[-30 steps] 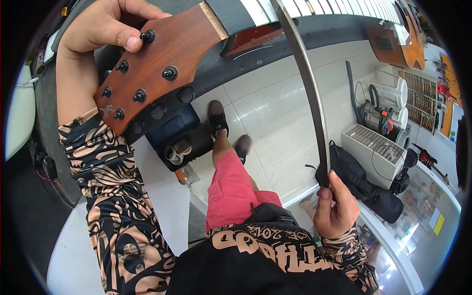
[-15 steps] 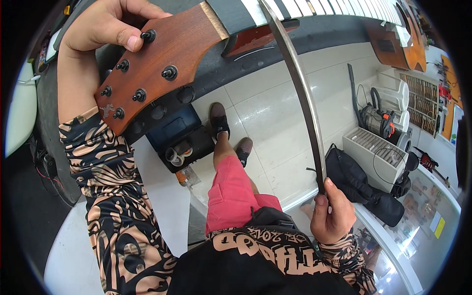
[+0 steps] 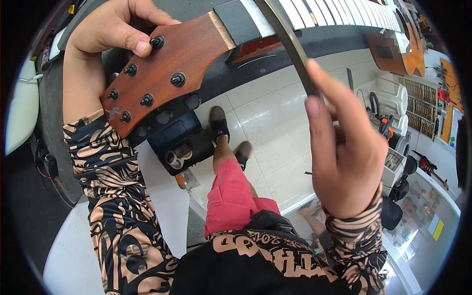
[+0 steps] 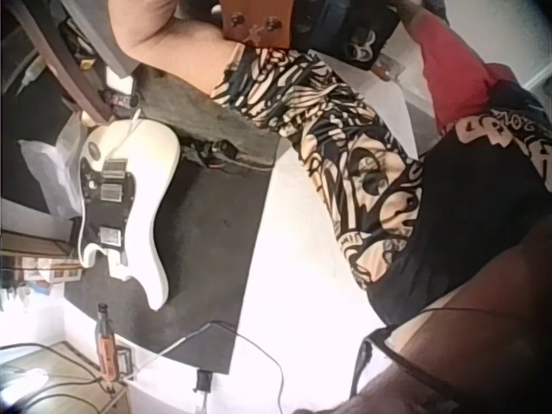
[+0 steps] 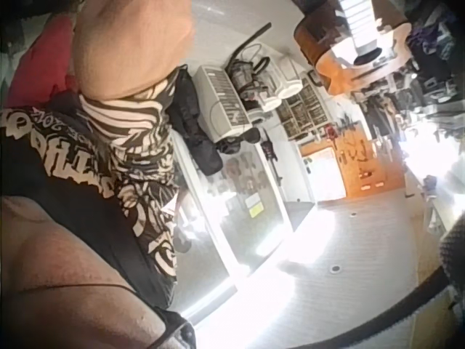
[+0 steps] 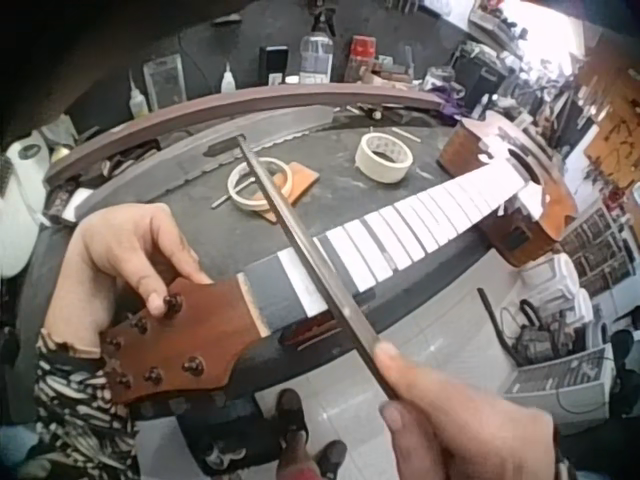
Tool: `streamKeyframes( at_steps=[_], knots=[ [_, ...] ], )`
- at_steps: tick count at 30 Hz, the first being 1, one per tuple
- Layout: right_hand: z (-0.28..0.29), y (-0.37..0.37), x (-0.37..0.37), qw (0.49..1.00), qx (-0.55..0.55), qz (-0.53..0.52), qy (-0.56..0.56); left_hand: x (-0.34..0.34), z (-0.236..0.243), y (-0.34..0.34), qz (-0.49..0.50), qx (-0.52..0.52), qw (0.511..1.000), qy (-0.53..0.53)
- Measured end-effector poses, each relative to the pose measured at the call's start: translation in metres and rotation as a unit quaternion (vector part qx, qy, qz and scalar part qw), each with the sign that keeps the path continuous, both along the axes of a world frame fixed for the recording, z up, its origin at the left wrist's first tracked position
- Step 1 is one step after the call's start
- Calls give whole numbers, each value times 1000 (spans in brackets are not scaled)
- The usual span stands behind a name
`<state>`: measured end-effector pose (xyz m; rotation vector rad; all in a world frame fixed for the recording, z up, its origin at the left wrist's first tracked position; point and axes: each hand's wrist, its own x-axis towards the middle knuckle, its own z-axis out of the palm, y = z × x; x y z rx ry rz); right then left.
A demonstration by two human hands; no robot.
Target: The person uses a file to smooth the surface of a guitar neck. They hold the headstock with one hand while moving the file back and forth along the fretboard.
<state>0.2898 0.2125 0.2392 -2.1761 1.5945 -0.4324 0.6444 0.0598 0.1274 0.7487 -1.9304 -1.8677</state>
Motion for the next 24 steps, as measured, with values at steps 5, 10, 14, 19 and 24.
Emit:
streamKeyframes(
  at_steps=[5, 10, 14, 19, 24],
  knots=[
    [-4, 6, -8, 1000, -12, -6, -11, -9, 0, -1, -9, 10, 1000, -12],
    [-16, 82, -61, 1000, 9, -11, 10, -25, 12, 3, -16, 36, 999, -23],
    [-23, 92, -73, 999, -34, 9, 12, -34, 31, 8, 42, 144, 987, -56],
    [-9, 58, -43, 1000, -6, -19, 15, -32, 27, 2, 26, 157, 985, -58],
    [5, -10, 3, 999, 38, -19, -4, -30, 18, 4, 25, 146, 989, -22]
  ],
)
